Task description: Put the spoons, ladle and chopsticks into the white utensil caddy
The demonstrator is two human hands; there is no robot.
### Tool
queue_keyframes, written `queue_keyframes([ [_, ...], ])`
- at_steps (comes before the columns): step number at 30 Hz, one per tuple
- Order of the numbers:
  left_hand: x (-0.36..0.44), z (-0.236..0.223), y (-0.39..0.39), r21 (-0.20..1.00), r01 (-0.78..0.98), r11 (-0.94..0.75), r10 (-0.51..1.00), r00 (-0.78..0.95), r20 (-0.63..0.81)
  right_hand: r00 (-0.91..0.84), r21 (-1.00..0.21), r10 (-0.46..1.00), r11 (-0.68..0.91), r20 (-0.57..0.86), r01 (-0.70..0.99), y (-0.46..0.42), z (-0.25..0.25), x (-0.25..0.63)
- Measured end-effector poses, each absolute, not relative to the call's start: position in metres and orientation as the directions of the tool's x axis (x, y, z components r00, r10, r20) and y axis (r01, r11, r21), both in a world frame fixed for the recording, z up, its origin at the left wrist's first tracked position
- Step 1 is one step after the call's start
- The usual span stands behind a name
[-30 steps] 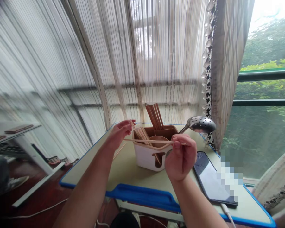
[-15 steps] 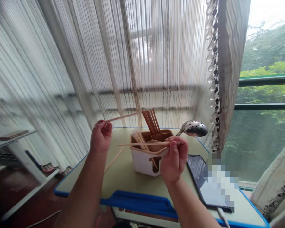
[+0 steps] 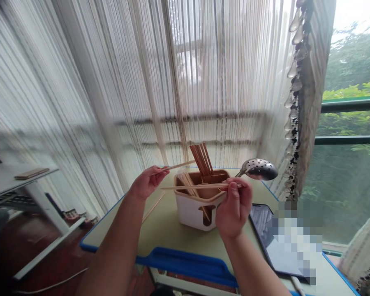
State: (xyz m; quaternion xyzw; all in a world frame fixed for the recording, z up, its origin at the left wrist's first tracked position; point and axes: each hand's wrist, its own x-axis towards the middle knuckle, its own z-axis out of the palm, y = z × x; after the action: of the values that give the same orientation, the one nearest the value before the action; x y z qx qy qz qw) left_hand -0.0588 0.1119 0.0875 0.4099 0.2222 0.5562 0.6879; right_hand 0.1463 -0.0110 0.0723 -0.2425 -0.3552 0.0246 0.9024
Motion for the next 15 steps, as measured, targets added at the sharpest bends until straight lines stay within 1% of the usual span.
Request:
queue_keyframes([
  [3, -0.059, 0.085, 0.106, 0.901, -0.428, 0.071, 0.904, 0.41, 0.123, 0.737, -0.474, 0.249, 0.874, 0.628, 0.109, -0.016, 0.074, 0.149],
  [6, -0.056, 0.079, 0.097, 0.975, -0.217, 0.05, 0.871, 0.487, 0.063, 0.686, -0.523, 0.304, 0.842, 0.661, 0.132, -0.027, 0.073, 0.155],
  [9, -0.049, 0.071, 0.09, 1.0, -0.002, -0.005, 0.858, 0.513, 0.005, 0.624, -0.518, 0.32, 0.84, 0.713, 0.16, -0.036, 0.073, 0.162],
  [11, -0.046, 0.067, 0.089, 0.994, 0.088, -0.061, 0.854, 0.52, 0.007, 0.586, -0.496, 0.315, 0.85, 0.747, 0.175, -0.04, 0.078, 0.166],
  [13, -0.043, 0.064, 0.09, 0.971, 0.173, -0.166, 0.866, 0.497, 0.059, 0.559, -0.446, 0.262, 0.867, 0.787, 0.222, -0.045, 0.093, 0.168],
  [15, -0.041, 0.062, 0.092, 0.921, 0.285, -0.266, 0.877, 0.468, 0.109, 0.545, -0.365, 0.134, 0.867, 0.827, 0.341, -0.054, 0.116, 0.168],
])
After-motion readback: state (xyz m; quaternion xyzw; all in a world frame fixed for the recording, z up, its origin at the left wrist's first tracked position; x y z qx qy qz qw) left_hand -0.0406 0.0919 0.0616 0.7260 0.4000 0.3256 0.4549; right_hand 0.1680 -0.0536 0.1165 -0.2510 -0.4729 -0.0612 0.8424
